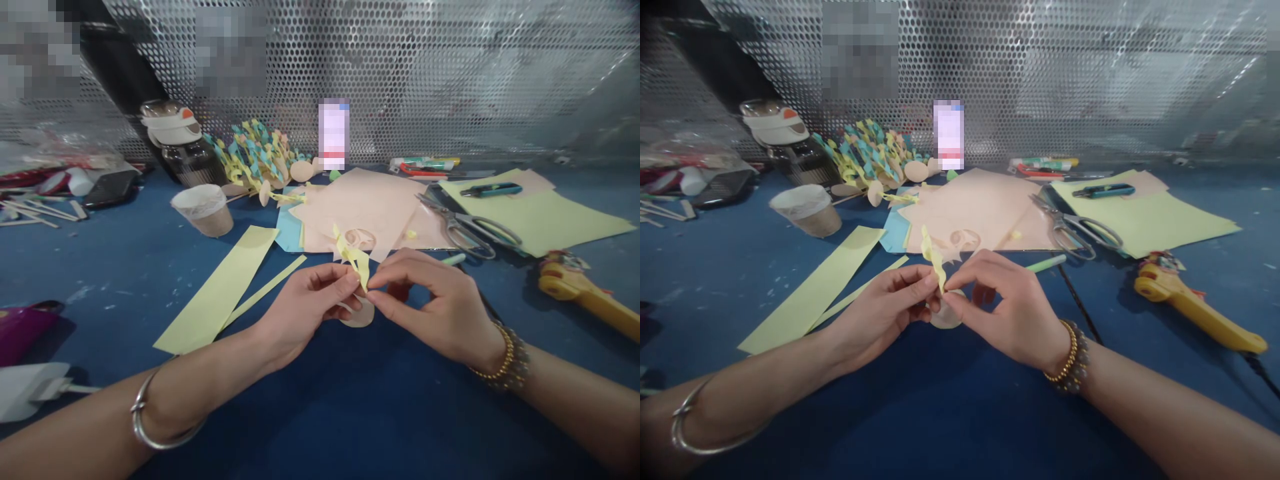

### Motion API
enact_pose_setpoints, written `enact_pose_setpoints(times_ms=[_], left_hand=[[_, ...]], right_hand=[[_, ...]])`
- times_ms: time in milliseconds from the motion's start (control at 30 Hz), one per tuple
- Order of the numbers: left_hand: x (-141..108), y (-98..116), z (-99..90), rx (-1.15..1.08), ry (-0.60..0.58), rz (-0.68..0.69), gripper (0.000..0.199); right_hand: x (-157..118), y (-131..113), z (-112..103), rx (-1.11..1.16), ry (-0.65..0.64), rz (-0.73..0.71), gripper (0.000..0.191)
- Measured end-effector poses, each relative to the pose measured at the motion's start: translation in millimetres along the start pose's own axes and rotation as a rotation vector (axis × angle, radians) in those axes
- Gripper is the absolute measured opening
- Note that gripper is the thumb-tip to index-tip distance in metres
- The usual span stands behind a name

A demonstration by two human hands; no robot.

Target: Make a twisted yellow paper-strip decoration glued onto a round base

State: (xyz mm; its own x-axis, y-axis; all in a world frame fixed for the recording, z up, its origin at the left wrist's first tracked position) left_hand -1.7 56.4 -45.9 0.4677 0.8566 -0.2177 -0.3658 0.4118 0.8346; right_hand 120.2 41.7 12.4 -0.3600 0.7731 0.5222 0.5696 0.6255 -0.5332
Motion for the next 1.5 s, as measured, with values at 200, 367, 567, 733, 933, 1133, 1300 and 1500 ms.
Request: enact_pose_setpoints(times_ms=[200, 367, 567, 733, 933, 1133, 1300, 1500], left_hand=[[-0.6, 0.1, -1.2, -0.003, 0.012, -0.007, 0.021], [-0.3, -0.2, -0.6, -0.006, 0.003, -0.007, 0.021], [-0.5, -0.7, -0.3, -0.007, 0.009, -0.009, 0.021], [-0.9, -0.2, -0.5, -0.004, 0.010, -0.013, 0.020], [-0.7, 0.2, -0.4, -0.004, 0.018, -0.014, 0.021], [-0.7, 0.4, -0.7, 0.001, 0.023, -0.008, 0.021], [-0.8, 0.6, -0.5, 0.006, 0.013, -0.002, 0.021], [-0.8, 0.0, -0.7, 0.003, 0.020, -0.010, 0.021]], right_hand=[[-0.2, 0.3, -0.6, 0.010, -0.010, 0.006, 0.005], [0.0, 0.2, -0.3, 0.016, -0.011, 0.005, 0.006], [0.7, 0.4, -0.5, 0.012, 0.000, 0.002, 0.005], [-0.8, 1.0, -1.3, 0.006, 0.005, 0.013, 0.005], [-0.9, 1.2, -1.6, 0.007, 0.003, 0.005, 0.006], [-0.8, 1.1, -1.4, 0.005, 0.005, 0.007, 0.006], [-0.3, 0.2, -1.3, 0.003, 0.010, 0.004, 0.005], [0.1, 1.2, -0.6, 0.001, 0.005, 0.011, 0.006]])
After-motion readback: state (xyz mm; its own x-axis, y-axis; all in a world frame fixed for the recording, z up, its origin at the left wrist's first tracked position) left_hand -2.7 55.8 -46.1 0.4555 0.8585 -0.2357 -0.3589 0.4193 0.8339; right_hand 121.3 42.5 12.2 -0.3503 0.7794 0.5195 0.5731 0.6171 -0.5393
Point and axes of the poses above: each hand's wrist, its own x-axis towards the middle knuckle, its own z-axis out of the palm, y = z × x, the point moved 7 cm from there along x, towards the middle knuckle, and after that the axes turned 10 degrees about -x, right-handed, at the moved point
